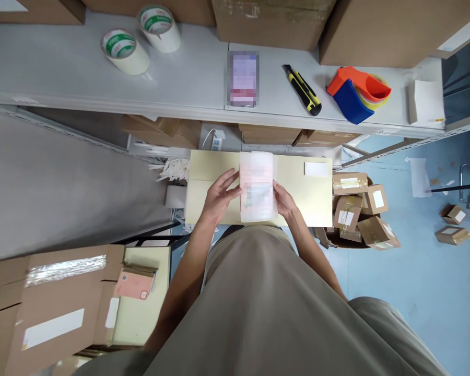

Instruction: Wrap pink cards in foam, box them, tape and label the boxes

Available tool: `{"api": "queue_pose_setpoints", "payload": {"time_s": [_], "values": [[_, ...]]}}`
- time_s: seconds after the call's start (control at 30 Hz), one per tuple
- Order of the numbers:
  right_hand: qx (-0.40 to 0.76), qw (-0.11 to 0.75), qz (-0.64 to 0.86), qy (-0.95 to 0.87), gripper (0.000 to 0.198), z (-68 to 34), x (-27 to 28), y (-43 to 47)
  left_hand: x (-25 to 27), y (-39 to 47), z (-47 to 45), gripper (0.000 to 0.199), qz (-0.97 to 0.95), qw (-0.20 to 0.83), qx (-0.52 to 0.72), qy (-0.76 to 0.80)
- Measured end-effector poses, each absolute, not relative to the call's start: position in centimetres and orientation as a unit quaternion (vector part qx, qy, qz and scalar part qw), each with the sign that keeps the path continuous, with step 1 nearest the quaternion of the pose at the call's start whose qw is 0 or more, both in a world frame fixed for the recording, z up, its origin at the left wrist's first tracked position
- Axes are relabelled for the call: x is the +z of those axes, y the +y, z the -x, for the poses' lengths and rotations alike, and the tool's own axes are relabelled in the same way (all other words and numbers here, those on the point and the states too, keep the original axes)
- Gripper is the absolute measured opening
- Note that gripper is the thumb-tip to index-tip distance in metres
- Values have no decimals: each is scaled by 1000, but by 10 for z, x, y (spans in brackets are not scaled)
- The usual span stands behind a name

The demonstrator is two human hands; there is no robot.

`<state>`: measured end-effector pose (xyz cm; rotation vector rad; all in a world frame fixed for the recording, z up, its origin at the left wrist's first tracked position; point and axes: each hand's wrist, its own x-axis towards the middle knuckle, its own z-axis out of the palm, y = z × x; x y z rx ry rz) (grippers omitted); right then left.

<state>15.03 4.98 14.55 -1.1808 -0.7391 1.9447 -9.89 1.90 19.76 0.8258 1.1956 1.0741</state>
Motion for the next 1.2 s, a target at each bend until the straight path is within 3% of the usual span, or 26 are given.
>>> {"api": "queue_pose_setpoints", "payload": {"time_s": [0.13,0.27,0.43,0.57,0.7,0.8,1.0,1.2], "values": [[753,347,468,-306,67,-148,150,54,191,20,99,90,-361,555,468,586],[742,332,470,-344,67,-134,156,51,177,13,86,77,-385,486,455,640],[724,317,466,-399,59,-99,151,32,163,2,66,60,-409,519,388,642],[696,316,470,-442,60,-81,139,27,148,0,90,49,-349,529,409,656],[614,320,547,-470,67,-72,129,35,134,-4,147,65,-229,591,449,630],[654,294,526,-458,70,-56,123,41,128,-9,190,76,-180,600,466,625],[714,241,498,-429,59,7,92,49,97,-4,254,78,-172,597,456,637],[702,248,561,-361,56,67,39,69,35,42,283,51,-241,547,418,684]]}}
